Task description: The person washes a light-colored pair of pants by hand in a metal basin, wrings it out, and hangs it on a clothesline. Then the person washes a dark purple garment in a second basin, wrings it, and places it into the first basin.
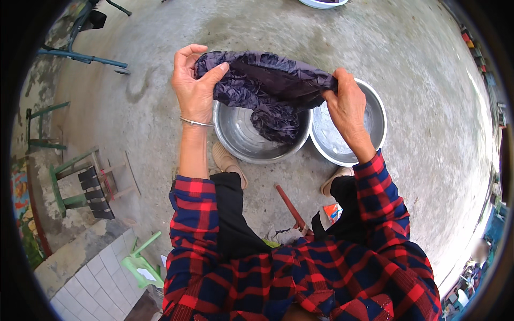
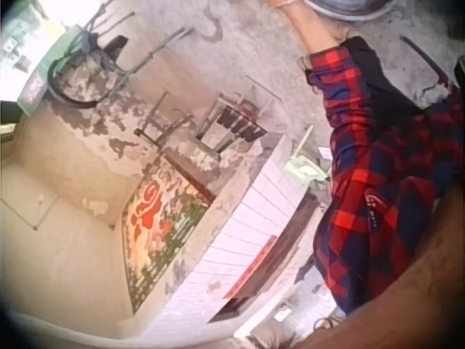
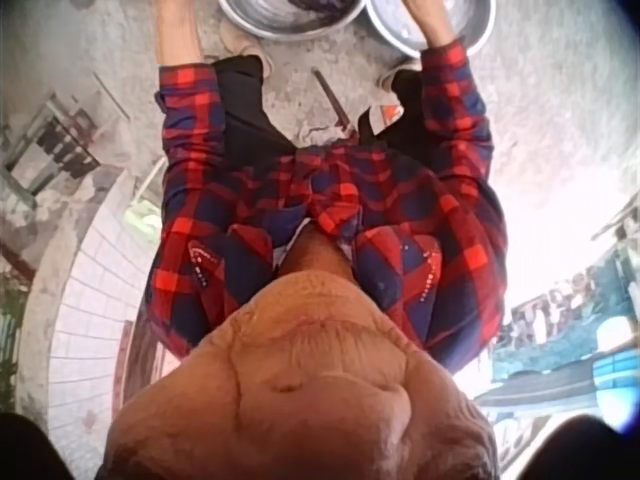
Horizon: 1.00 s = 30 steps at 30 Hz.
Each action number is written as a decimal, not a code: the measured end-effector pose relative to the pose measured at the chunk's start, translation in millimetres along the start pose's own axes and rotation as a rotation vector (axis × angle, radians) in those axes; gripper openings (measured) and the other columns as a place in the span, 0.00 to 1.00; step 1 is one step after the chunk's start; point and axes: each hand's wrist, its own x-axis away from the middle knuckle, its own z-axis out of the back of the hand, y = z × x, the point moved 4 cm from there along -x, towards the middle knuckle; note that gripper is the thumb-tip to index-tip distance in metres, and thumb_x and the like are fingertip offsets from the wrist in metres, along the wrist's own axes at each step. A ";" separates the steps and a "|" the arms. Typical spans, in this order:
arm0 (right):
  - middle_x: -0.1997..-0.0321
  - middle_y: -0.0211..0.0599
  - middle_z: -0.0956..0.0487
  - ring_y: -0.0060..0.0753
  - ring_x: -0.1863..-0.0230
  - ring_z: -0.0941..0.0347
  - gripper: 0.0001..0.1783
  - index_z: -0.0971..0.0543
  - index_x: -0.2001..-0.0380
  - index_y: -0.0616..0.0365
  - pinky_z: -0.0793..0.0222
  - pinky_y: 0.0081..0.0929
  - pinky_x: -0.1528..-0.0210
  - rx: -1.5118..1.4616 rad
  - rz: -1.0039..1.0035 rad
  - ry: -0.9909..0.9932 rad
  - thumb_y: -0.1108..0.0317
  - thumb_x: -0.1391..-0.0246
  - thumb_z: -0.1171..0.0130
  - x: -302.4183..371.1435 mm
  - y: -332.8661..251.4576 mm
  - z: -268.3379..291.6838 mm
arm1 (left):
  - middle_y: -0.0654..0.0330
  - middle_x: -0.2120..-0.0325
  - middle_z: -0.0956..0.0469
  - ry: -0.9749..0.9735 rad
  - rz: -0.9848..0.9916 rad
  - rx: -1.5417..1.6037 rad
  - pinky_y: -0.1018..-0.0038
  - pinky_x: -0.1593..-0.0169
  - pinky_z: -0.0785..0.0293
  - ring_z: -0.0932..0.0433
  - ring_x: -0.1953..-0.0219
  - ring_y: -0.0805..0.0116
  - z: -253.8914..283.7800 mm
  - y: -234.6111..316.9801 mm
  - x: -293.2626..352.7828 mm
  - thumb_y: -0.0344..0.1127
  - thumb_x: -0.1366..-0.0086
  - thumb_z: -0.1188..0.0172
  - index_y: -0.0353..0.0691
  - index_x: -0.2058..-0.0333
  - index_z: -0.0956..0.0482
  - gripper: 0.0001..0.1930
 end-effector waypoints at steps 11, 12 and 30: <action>0.71 0.29 0.22 0.22 0.73 0.29 0.11 0.29 0.63 0.59 0.33 0.22 0.71 -1.106 -0.509 -0.037 0.70 0.48 0.41 -7.7 34.2 -16.2 | 0.56 0.67 0.27 -0.224 -0.056 -0.705 0.65 0.55 0.27 0.25 0.59 0.57 -7.5 -5.9 4.7 0.12 0.60 0.45 0.43 0.57 0.31 0.29; 0.70 0.28 0.22 0.22 0.74 0.29 0.10 0.29 0.63 0.59 0.32 0.22 0.70 -1.185 -0.552 -0.045 0.70 0.48 0.41 -7.7 33.0 -14.0 | 0.56 0.67 0.26 -0.183 -0.061 -0.703 0.65 0.56 0.26 0.24 0.60 0.57 -3.9 -9.3 2.5 0.13 0.60 0.45 0.42 0.58 0.30 0.27; 0.76 0.45 0.23 0.45 0.73 0.26 0.09 0.22 0.68 0.56 0.33 0.35 0.66 -0.323 -0.131 0.113 0.75 0.56 0.44 -18.7 39.4 11.1 | 0.66 0.76 0.25 -0.213 0.458 -0.006 0.81 0.61 0.34 0.28 0.70 0.76 16.2 -24.2 -1.2 0.29 0.53 0.51 0.33 0.68 0.21 0.14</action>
